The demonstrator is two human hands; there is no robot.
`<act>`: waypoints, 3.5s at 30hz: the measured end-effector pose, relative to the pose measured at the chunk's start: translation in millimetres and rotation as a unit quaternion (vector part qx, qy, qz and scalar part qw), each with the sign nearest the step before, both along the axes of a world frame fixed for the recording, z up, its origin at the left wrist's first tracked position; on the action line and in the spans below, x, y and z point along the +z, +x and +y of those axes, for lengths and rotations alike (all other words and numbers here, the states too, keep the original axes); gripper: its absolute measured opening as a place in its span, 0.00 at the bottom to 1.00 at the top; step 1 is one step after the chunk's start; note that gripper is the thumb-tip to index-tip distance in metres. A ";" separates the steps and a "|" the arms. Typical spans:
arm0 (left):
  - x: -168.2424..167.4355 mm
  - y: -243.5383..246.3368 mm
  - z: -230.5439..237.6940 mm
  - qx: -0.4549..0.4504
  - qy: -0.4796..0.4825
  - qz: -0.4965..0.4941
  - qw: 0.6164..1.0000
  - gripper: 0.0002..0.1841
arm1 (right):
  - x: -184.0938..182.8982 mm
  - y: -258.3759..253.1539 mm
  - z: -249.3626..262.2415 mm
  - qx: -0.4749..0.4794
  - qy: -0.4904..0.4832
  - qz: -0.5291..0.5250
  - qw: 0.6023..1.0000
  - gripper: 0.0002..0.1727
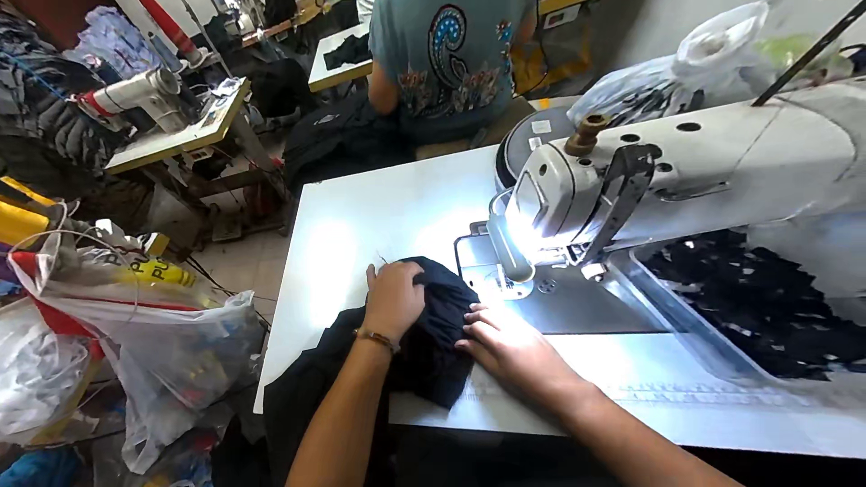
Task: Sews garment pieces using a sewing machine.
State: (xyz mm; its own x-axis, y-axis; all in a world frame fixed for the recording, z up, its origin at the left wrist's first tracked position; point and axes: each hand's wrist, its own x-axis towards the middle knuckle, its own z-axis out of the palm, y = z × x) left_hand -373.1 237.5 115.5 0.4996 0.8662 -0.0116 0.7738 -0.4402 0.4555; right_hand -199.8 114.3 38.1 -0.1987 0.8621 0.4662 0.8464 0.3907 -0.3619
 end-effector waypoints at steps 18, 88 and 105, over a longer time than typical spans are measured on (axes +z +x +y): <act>31.4 -14.5 5.9 -0.020 -0.230 -0.210 0.950 0.18 | 5.8 22.1 -37.1 0.017 -0.072 0.081 0.994 0.30; -13.0 60.0 -15.1 -0.148 -0.012 0.209 0.967 0.63 | 0.5 75.0 -21.6 0.121 -0.003 -0.021 0.992 0.23; -2.3 97.1 19.4 -0.139 -0.037 0.199 0.969 0.53 | 1.5 92.1 2.3 -0.018 0.016 -0.023 0.999 0.17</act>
State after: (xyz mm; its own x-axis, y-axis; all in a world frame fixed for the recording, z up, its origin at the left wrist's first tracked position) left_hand -276.0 256.9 113.2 0.6566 0.6882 -0.3086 0.7511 -0.6341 0.1836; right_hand -107.7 116.6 39.6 -0.1902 0.8535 0.4851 0.8758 0.3708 -0.3091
